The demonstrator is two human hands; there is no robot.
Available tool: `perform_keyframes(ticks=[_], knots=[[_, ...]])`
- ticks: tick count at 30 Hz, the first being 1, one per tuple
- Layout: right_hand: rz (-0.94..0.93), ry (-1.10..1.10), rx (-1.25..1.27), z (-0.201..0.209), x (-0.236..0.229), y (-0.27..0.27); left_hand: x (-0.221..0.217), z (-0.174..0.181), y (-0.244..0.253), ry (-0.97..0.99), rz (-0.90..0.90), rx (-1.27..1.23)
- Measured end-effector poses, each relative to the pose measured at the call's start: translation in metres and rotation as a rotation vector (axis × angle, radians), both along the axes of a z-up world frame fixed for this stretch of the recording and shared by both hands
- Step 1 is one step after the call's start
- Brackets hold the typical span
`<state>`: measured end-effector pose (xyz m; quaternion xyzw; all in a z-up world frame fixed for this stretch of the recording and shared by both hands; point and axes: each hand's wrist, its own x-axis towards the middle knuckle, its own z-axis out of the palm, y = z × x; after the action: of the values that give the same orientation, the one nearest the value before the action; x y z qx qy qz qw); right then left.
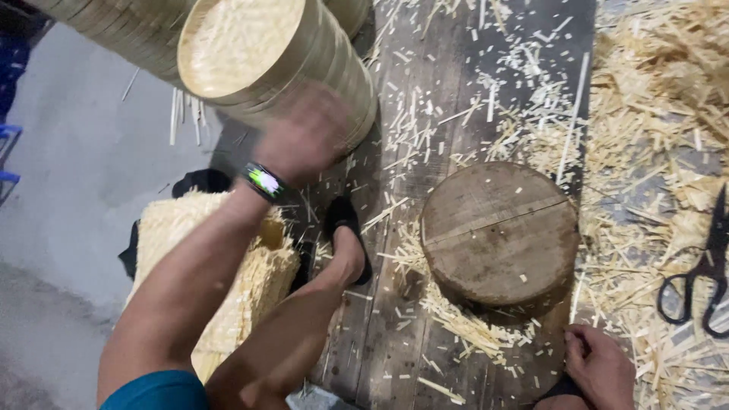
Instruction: Assembling the base and frame of a bamboo basket using woven squares and hoops.
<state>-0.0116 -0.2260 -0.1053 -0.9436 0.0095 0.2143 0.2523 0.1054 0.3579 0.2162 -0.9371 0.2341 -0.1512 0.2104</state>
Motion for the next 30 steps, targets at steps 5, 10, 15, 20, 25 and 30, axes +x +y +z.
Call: perform_keyframes(ticks=[5,10,15,20,25,30], knots=[[-0.005,-0.071,-0.037,-0.014,-0.008,0.002,-0.033,-0.002,-0.078,0.089,-0.491,0.347],[0.052,-0.13,-0.006,-0.056,-0.003,-0.01,-0.089,0.017,-0.052,0.052,-0.372,0.167],[0.05,-0.083,0.016,-0.055,-0.002,-0.016,-0.19,0.002,0.028,0.598,1.33,-0.367],[0.102,-0.068,0.024,-0.086,0.0,-0.032,-0.312,-0.081,0.086,0.58,1.599,-0.464],[0.096,-0.05,-0.071,-0.079,0.002,-0.026,-0.313,-0.036,0.076,0.648,1.682,-0.68],[0.054,-0.131,-0.031,-0.051,-0.01,-0.013,-0.374,-0.135,0.134,0.035,1.16,-0.478]])
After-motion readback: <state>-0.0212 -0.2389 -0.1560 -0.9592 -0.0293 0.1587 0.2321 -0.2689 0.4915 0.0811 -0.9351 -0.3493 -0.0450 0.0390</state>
